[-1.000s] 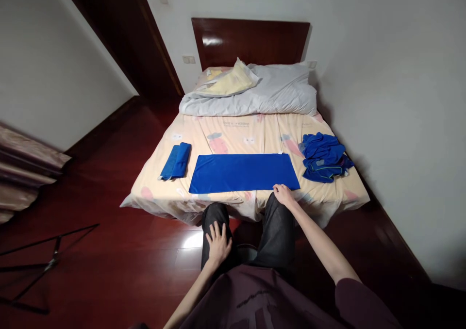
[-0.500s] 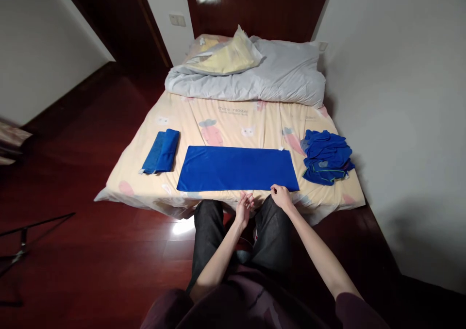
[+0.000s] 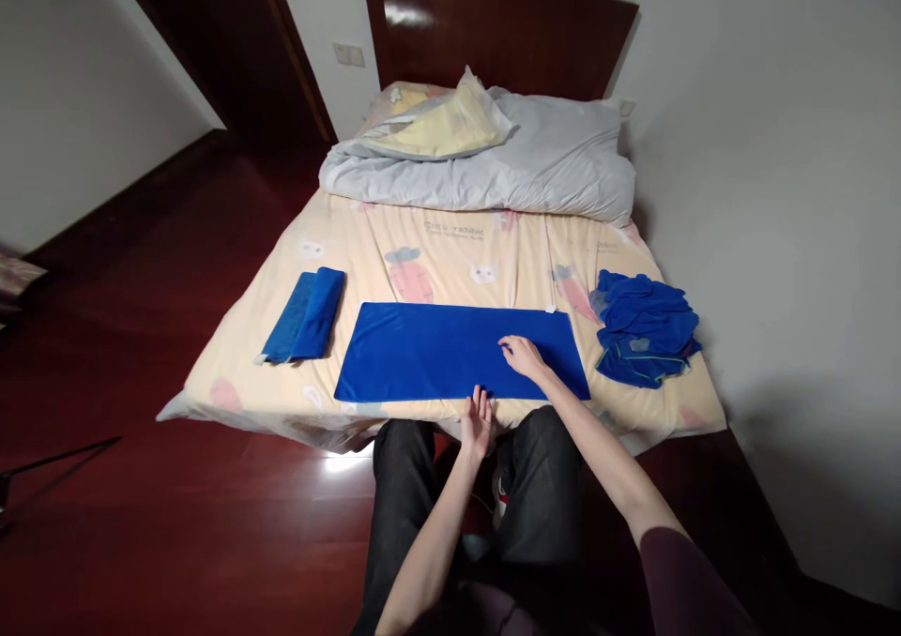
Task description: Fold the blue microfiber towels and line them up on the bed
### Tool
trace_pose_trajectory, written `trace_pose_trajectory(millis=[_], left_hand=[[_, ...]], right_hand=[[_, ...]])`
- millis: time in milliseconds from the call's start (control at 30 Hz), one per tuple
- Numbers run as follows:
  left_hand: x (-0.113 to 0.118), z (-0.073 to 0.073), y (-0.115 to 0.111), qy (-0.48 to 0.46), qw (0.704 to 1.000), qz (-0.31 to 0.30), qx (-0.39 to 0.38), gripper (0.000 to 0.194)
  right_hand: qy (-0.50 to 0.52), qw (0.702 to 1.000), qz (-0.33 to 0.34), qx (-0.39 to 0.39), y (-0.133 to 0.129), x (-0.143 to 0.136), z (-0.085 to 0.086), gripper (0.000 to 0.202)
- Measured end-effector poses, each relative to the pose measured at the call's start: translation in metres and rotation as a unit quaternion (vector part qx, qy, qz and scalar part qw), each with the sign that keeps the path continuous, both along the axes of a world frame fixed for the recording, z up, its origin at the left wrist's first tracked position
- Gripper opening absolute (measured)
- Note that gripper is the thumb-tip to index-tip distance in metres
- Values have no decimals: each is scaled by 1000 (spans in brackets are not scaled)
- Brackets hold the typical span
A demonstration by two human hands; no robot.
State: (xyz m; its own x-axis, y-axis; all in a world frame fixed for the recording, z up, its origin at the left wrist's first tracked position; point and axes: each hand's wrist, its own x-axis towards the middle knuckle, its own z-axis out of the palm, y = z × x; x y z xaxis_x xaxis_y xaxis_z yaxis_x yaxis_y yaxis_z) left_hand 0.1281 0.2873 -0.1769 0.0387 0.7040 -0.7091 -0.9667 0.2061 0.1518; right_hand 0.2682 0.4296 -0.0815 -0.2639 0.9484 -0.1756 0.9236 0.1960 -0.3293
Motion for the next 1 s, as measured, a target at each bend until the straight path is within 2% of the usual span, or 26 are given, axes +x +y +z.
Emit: trace_pose_trajectory(millis=[100,167,300,433,533,667,1000], left_hand=[[2,-4,6,21,1000,-7,-8,27],[3,-7,9,42,999,-13,-20,26],[4,-13,10,81,996,-30,-35,24],[5,-14,11,70,996,-21,-57,25],[6,-11,12,49,996,0,-74,27],[6,-9,11,32,996,7,-83,25],[5,-20,6,62,994,8,-88,26]], right_hand=[[-18,1000,-1,-17,72,-41,-1,36],[-24,999,-5,-21,110,-64,-8,37],[-38,998,-11,-42,156,-90,-33,32],[-45,997,-15,-61,178,-90,-50,23],[-45,995,-21,-89,191,-84,-50,15],[-29,991,-38,-126,203,-80,-47,14],[62,986,-83,-134,215,-75,-58,17]])
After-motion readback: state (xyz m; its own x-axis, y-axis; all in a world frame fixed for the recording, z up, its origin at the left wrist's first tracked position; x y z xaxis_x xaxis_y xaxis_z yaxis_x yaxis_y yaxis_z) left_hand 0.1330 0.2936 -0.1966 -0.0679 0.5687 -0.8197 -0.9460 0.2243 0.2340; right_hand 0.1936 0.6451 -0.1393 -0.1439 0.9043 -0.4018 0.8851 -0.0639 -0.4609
